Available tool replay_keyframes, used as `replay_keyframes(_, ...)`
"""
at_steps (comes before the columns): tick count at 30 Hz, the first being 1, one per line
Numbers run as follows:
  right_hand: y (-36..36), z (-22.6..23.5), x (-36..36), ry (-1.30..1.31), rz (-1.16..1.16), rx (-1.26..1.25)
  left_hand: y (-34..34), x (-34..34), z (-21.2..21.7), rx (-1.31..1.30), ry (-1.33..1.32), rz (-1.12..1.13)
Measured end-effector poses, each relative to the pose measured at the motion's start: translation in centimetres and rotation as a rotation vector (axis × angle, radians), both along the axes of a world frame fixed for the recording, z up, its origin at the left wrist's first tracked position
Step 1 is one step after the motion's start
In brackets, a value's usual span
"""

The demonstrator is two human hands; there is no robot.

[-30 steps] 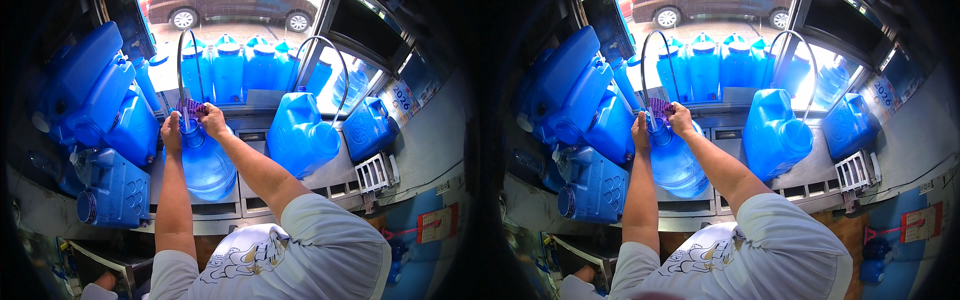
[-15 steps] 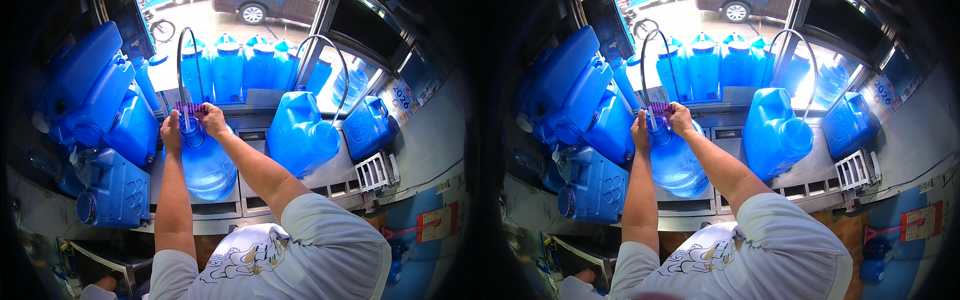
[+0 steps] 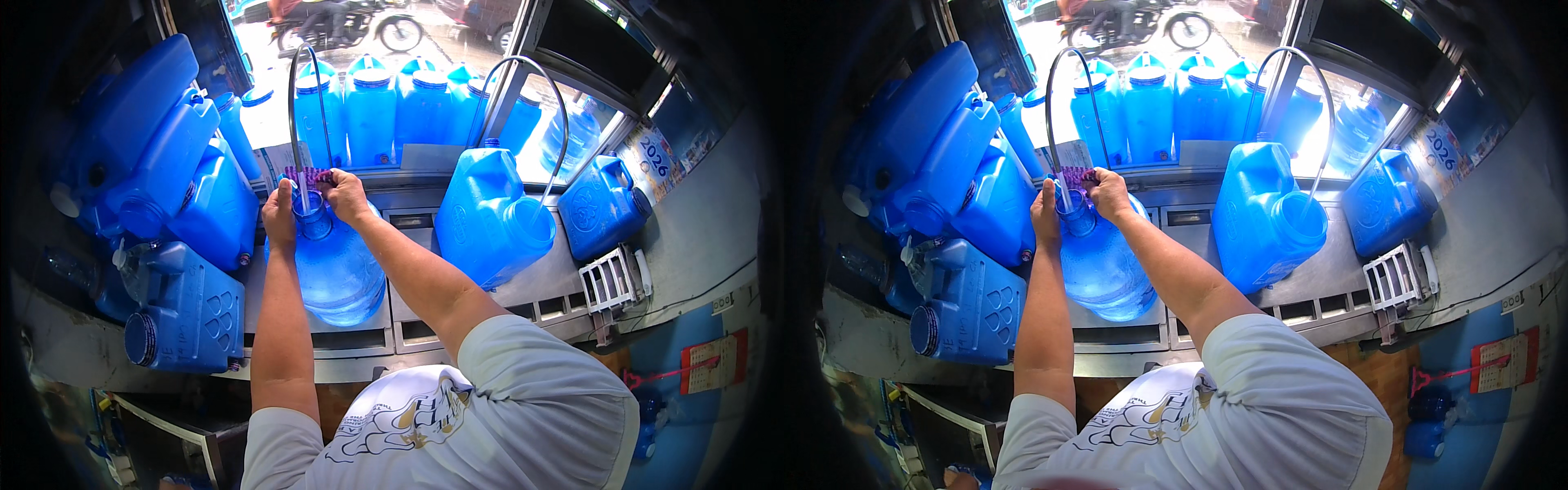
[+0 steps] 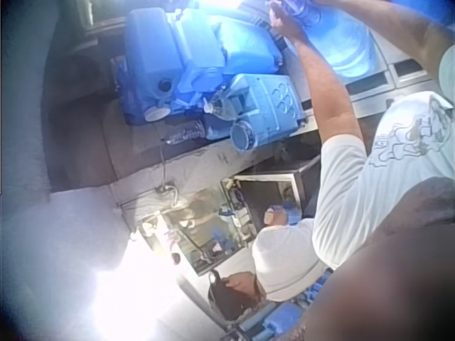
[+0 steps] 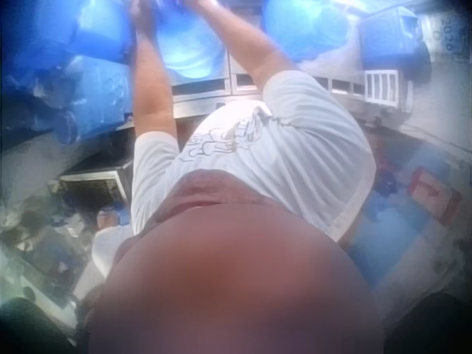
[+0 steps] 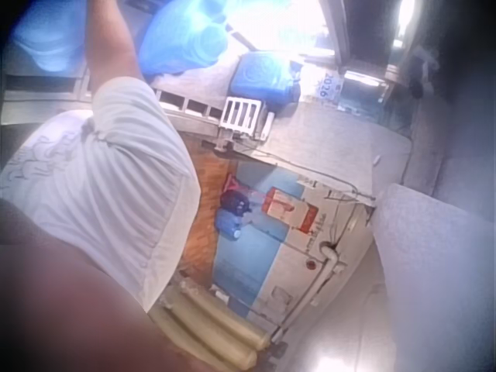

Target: The person fills large blue water containers from a wall-mounted dispenser, then seals them with caps and a handheld sealing tool. They handle multiple containers one at a time, moving them into position, filling, capping, and sealing before setting them aside.

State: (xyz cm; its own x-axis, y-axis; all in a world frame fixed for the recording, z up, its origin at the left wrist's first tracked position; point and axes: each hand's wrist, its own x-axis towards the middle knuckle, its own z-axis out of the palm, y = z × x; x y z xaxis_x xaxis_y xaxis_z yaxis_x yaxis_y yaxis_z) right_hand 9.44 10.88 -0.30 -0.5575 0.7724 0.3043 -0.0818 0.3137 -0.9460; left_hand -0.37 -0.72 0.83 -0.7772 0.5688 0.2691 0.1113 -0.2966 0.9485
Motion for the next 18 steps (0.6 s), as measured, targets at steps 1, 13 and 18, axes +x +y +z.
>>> replay_keyframes(1,0.0,-0.1,-0.1,0.026,0.008,0.011,0.0,0.0,0.0,0.007,0.001,-0.003)
replay_keyframes(13,-0.8,1.8,1.0,-0.018,-0.007,-0.008,0.2,-0.1,-0.2,0.038,-0.014,0.022)
replay_keyframes(18,-0.8,1.3,0.4,0.142,0.004,-0.015,0.0,0.3,0.1,0.058,-0.030,-0.017)
